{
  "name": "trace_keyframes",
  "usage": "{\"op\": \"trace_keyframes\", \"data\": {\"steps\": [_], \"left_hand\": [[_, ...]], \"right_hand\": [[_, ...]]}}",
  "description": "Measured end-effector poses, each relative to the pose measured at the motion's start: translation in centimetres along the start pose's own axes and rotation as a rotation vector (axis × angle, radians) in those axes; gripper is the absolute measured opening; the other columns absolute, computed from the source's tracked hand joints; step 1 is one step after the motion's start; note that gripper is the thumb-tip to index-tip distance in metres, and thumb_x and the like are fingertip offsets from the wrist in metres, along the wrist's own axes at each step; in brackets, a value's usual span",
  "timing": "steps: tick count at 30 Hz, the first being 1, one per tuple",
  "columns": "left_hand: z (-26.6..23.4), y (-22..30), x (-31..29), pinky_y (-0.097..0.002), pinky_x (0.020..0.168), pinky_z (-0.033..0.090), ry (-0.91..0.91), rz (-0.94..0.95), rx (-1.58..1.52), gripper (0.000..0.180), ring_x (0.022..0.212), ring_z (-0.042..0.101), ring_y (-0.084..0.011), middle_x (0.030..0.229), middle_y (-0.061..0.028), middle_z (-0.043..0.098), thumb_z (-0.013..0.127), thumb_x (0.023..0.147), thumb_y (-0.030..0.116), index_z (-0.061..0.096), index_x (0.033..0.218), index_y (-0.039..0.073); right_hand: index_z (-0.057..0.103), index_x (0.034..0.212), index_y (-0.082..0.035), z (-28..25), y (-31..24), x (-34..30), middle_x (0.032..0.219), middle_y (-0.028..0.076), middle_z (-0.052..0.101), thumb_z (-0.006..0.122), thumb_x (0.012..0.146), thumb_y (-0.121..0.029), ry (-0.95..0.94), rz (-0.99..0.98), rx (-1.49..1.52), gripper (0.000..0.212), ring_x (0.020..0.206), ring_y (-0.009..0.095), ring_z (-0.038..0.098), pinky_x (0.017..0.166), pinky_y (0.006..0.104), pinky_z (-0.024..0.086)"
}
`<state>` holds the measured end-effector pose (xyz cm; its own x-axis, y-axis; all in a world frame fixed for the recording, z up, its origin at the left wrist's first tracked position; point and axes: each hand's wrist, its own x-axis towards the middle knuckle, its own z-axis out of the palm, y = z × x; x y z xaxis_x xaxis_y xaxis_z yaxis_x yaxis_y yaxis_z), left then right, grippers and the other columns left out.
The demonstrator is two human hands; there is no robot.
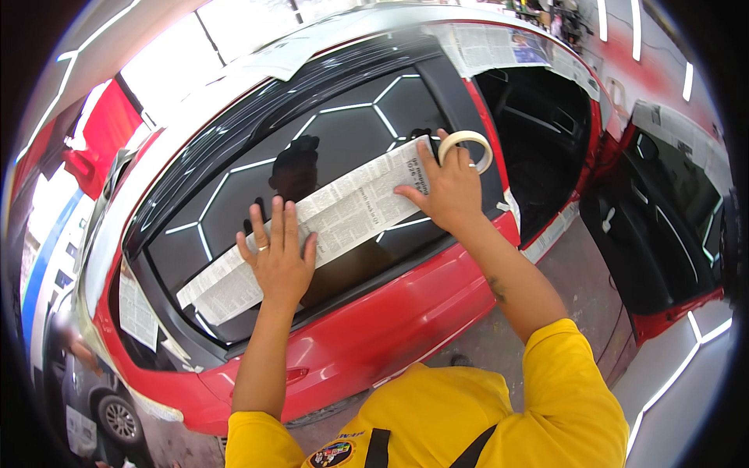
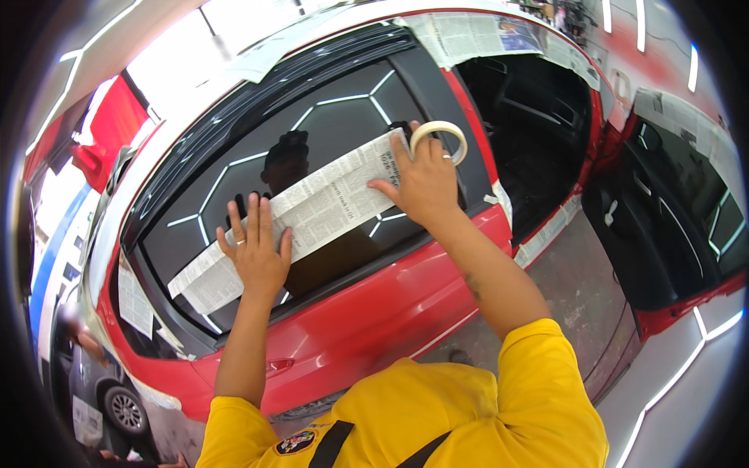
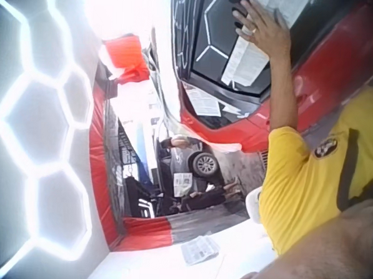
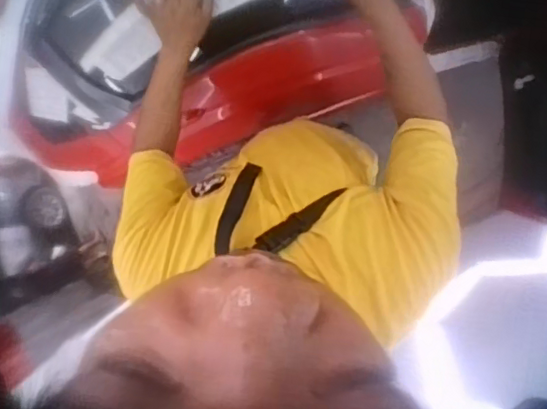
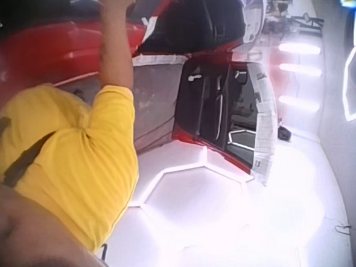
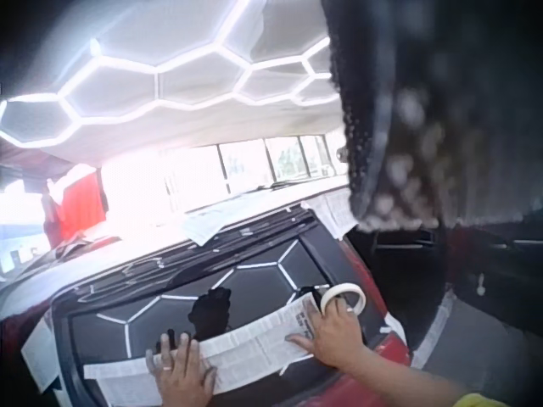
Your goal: The person tapes newspaper sheets onto the rear window and door frame of a red car using masking tape. They smooth the paper, tear tape from a roll, and secure edges along the window and door trim.
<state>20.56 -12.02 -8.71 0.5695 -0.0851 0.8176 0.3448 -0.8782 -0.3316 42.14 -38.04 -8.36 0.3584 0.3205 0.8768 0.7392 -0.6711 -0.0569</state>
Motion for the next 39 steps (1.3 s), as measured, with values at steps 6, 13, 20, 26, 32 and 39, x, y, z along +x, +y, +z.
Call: {"op": "trace_keyframes", "data": {"steps": [6, 13, 20, 26, 32, 39], "left_hand": [[0.7, -0.6, -1.5, -0.0612, 0.130, 0.015, -0.059, 0.035, -0.006, 0.068, 0.163, 0.029, -0.0405, 0.172, -0.0089, 0.045, 0.070, 0.101, 0.036, 0.052, 0.161, 0.010], [2.1, -1.3, -1.4, -0.0606, 0.130, 0.024, 0.038, 0.070, 0.117, 0.064, 0.162, 0.032, -0.0372, 0.174, -0.0047, 0.042, 0.064, 0.108, 0.036, 0.048, 0.165, 0.012], [2.9, -1.7, -1.4, -0.0621, 0.129, 0.026, 0.038, 0.068, 0.116, 0.064, 0.163, 0.032, -0.0372, 0.173, -0.0031, 0.043, 0.063, 0.109, 0.041, 0.048, 0.164, 0.013], [2.6, -1.3, -1.3, -0.0623, 0.130, 0.025, 0.023, 0.041, 0.085, 0.062, 0.163, 0.030, -0.0363, 0.174, -0.0021, 0.041, 0.062, 0.109, 0.040, 0.049, 0.164, 0.014], [2.5, -1.2, -1.4, -0.0635, 0.130, 0.024, 0.047, 0.048, 0.086, 0.062, 0.163, 0.030, -0.0375, 0.173, -0.0035, 0.042, 0.062, 0.110, 0.040, 0.050, 0.164, 0.013], [2.2, -1.4, -1.5, -0.0626, 0.131, 0.019, 0.040, 0.057, 0.045, 0.063, 0.164, 0.028, -0.0393, 0.174, -0.0063, 0.042, 0.064, 0.107, 0.037, 0.050, 0.164, 0.013]], "right_hand": [[0.060, 0.154, -0.012, 0.1, -1.1, -2.2, 0.139, 0.027, 0.060, 0.079, 0.084, -0.064, -0.190, 0.180, 0.036, 0.089, 0.117, 0.041, 0.060, 0.095, 0.0509, 0.054], [0.056, 0.155, -0.008, 0.5, -0.9, -1.7, 0.147, 0.020, 0.055, 0.086, 0.074, -0.063, -0.135, 0.248, 0.203, 0.102, 0.130, 0.038, 0.053, 0.106, 0.0475, 0.052], [0.054, 0.157, -0.005, 0.0, -1.4, -1.5, 0.143, 0.018, 0.057, 0.087, 0.075, -0.062, -0.170, 0.305, 0.188, 0.105, 0.129, 0.035, 0.054, 0.105, 0.0456, 0.052], [0.054, 0.156, -0.004, -0.1, -1.6, -1.3, 0.145, 0.018, 0.057, 0.088, 0.074, -0.060, -0.195, 0.315, 0.182, 0.105, 0.128, 0.035, 0.055, 0.105, 0.0452, 0.053], [0.054, 0.157, -0.004, -0.6, -1.5, -1.2, 0.143, 0.020, 0.057, 0.089, 0.075, -0.060, -0.199, 0.310, 0.195, 0.105, 0.129, 0.036, 0.055, 0.104, 0.0461, 0.053], [0.052, 0.159, -0.008, 0.5, -1.8, -1.6, 0.139, 0.024, 0.057, 0.083, 0.080, -0.064, -0.168, 0.291, 0.114, 0.102, 0.128, 0.039, 0.055, 0.102, 0.0493, 0.053]]}}
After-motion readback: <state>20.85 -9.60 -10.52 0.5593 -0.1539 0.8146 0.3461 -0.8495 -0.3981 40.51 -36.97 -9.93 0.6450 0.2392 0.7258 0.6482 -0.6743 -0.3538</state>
